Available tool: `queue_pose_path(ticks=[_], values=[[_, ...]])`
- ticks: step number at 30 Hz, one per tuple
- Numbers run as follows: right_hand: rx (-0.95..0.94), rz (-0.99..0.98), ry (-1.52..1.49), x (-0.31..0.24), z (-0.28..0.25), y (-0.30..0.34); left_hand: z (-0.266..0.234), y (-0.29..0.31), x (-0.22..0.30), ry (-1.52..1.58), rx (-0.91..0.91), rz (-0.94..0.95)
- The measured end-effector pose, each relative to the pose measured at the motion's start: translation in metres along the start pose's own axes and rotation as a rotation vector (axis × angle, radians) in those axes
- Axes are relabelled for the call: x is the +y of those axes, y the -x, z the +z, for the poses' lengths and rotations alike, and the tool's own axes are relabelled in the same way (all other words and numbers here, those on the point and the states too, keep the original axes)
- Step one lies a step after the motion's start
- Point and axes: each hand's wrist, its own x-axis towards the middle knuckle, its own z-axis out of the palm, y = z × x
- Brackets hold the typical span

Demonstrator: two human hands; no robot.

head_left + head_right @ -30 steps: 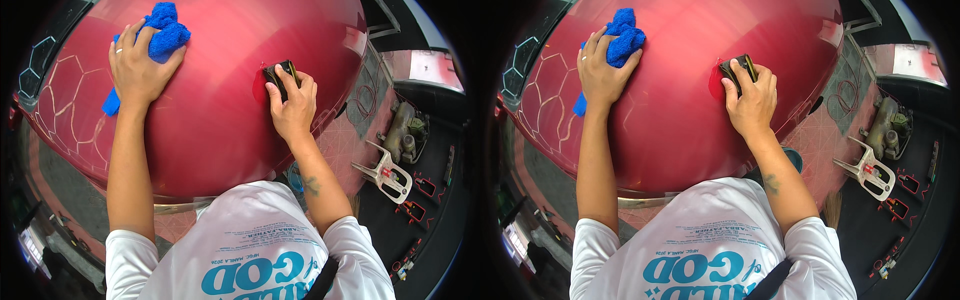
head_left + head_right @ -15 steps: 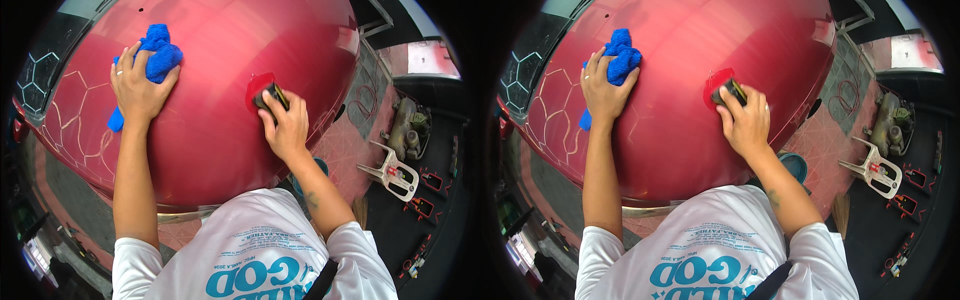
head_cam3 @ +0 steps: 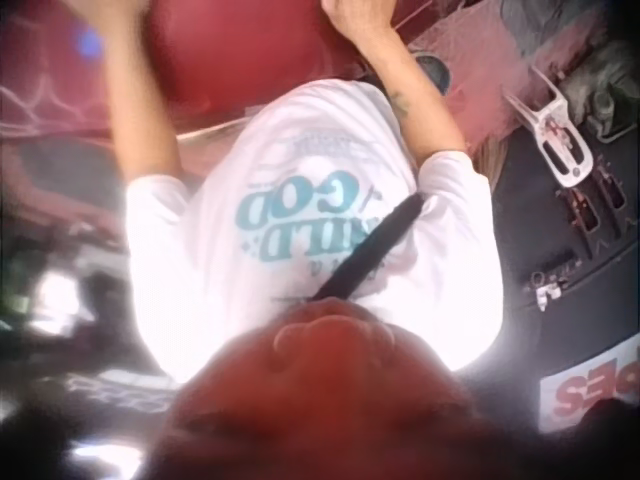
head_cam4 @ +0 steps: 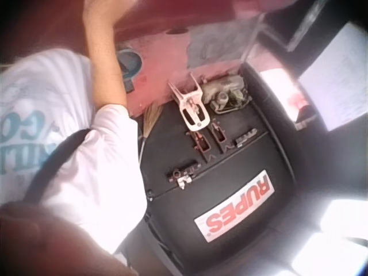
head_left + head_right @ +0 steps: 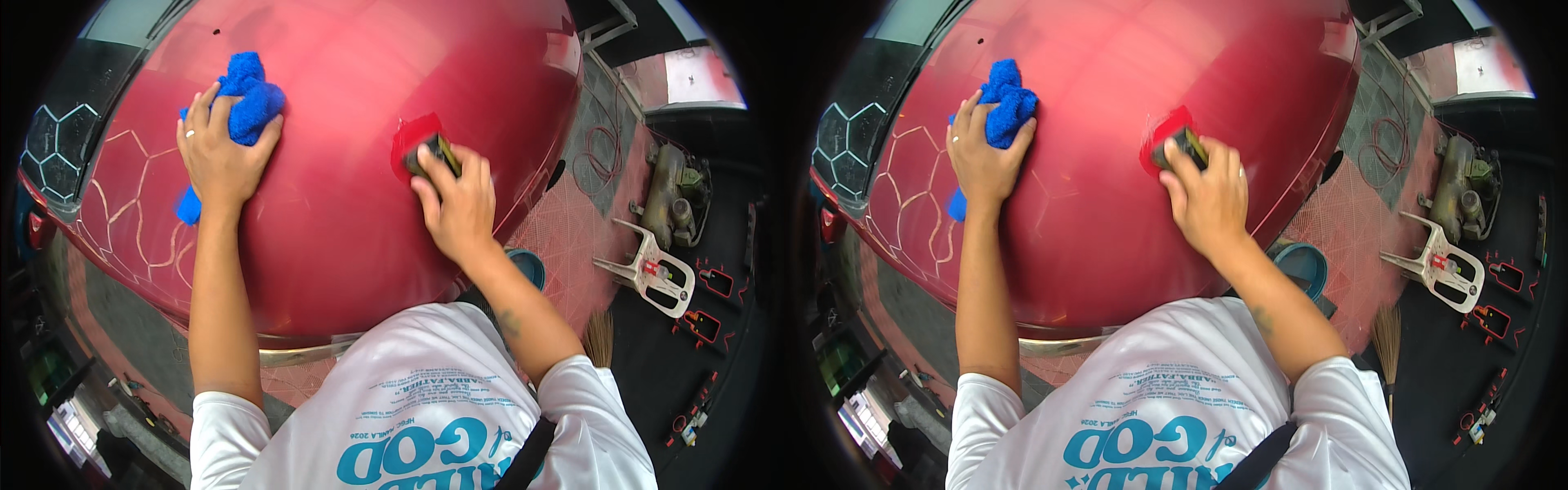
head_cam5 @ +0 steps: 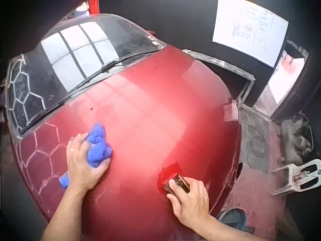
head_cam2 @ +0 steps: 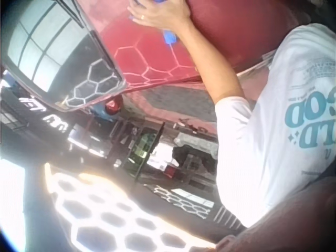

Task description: The person uses a sanding block to rub the hood of a red car, then wipes the area with a blue microfiber cloth. This cycle of sanding and wiping is repeated across different sections of the hood.

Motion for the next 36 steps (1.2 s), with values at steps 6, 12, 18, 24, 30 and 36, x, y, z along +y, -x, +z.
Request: queue_pose_path(ticks=[6,12,18,24,30,36], values=[[0.164,-0.064,0.001,-0.004,0.004,-0.002,0.001,-0.001,-0.001,-0.005,-0.003,0.0],[0.071,-0.092,0.009,-0.004,0.002,-0.003,-0.003,-0.002,0.002,-0.028,0.014,0.021],[0.066,-0.049,0.005,-0.002,-0.002,-0.004,-0.003,-0.001,0.003,-0.009,0.004,0.017],[0.149,-0.094,0.006,-0.002,-0.003,-0.006,-0.002,0.0,0.003,-0.024,-0.006,0.006],[0.072,-0.141,-0.006,0.002,-0.003,-0.005,-0.004,-0.002,0.002,-0.031,0.012,0.02],[0.137,-0.099,0.002,0.005,-0.002,-0.01,-0.002,-0.001,0.001,-0.021,-0.002,0.015]])
